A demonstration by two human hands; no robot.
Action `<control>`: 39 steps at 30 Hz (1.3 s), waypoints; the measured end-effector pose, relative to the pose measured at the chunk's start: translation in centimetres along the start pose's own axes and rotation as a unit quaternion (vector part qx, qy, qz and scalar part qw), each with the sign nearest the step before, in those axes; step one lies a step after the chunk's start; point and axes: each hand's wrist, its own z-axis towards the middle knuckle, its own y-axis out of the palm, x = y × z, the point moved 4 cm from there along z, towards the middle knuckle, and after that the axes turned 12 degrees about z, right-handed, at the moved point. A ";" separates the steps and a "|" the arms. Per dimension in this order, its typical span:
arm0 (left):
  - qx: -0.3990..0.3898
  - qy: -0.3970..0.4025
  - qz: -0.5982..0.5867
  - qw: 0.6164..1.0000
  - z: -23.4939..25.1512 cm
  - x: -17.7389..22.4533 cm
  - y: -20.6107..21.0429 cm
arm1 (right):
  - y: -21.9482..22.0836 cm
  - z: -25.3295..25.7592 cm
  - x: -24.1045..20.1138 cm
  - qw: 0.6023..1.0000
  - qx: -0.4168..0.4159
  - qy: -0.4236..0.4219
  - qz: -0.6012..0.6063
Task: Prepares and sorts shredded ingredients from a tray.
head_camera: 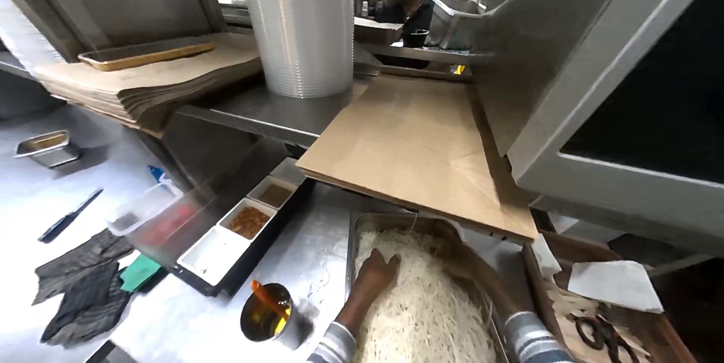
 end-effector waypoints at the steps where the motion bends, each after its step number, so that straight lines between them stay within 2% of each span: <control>1: -0.013 -0.011 0.002 1.000 0.5 0.2 0.3 | 1.0 0.5 1.7 0.999 -0.003 0.039 0.023; 2: -0.026 -0.017 0.005 0.999 0.9 0.4 0.5 | 2.1 1.2 3.3 0.998 -0.007 0.053 0.038; 5: -0.039 -0.013 0.004 0.999 2.5 0.3 1.5 | 5.1 3.9 6.0 0.998 -0.019 0.016 0.066; 8: -0.053 -0.011 -0.060 0.997 3.2 -0.3 2.4 | 6.9 4.6 7.4 0.994 -0.046 0.022 0.101; 10: -0.052 -0.002 -0.178 0.983 2.2 -0.5 2.1 | 6.8 3.0 6.6 0.982 -0.026 0.009 0.189; 12: -0.055 0.022 -0.287 0.956 0.3 0.3 1.1 | 5.2 1.3 5.3 0.977 -0.001 -0.016 0.213; 15: -0.048 0.079 -0.344 0.935 -2.8 3.2 -1.2 | 0.9 -3.2 -0.4 0.960 0.054 0.017 0.273; 17: -0.007 0.117 -0.317 0.941 -4.3 5.6 -3.6 | -2.4 -5.4 -3.3 0.970 0.076 -0.052 0.226; 20: 0.070 0.179 -0.172 0.966 -4.7 7.6 -5.4 | -4.7 -8.7 -6.2 0.990 0.063 -0.117 0.049; 22: 0.122 0.189 -0.061 0.972 -4.9 8.6 -5.8 | -4.7 -9.9 -7.0 0.988 0.101 -0.115 -0.004; 24: 0.159 0.187 0.039 0.968 -5.6 9.5 -5.9 | -4.1 -10.7 -7.0 0.980 0.154 -0.123 -0.002; 26: 0.186 0.205 0.101 0.956 -6.4 10.2 -6.0 | -2.9 -10.4 -6.4 0.978 0.156 -0.139 -0.009; 28: 0.249 0.263 0.128 0.923 -7.5 10.4 -6.0 | -2.0 -10.6 -6.2 0.975 0.151 -0.162 -0.031; 31: 0.330 0.351 0.110 0.869 -10.5 11.4 -7.1 | -2.6 -11.5 -7.0 0.953 0.225 -0.204 -0.010; 34: 0.360 0.378 0.107 0.846 -13.3 11.7 -7.7 | -2.0 -12.2 -7.8 0.965 0.166 -0.204 -0.007; 37: 0.433 0.395 0.114 0.802 -14.8 12.8 -8.3 | -3.2 -14.0 -7.9 0.956 0.200 -0.215 -0.002; 38: 0.419 0.382 0.114 0.816 -15.3 13.2 -8.7 | -3.3 -14.6 -7.7 0.958 0.193 -0.211 -0.006; 39: 0.375 0.353 0.116 0.850 -15.6 13.5 -8.9 | -3.0 -15.2 -7.6 0.966 0.164 -0.198 -0.012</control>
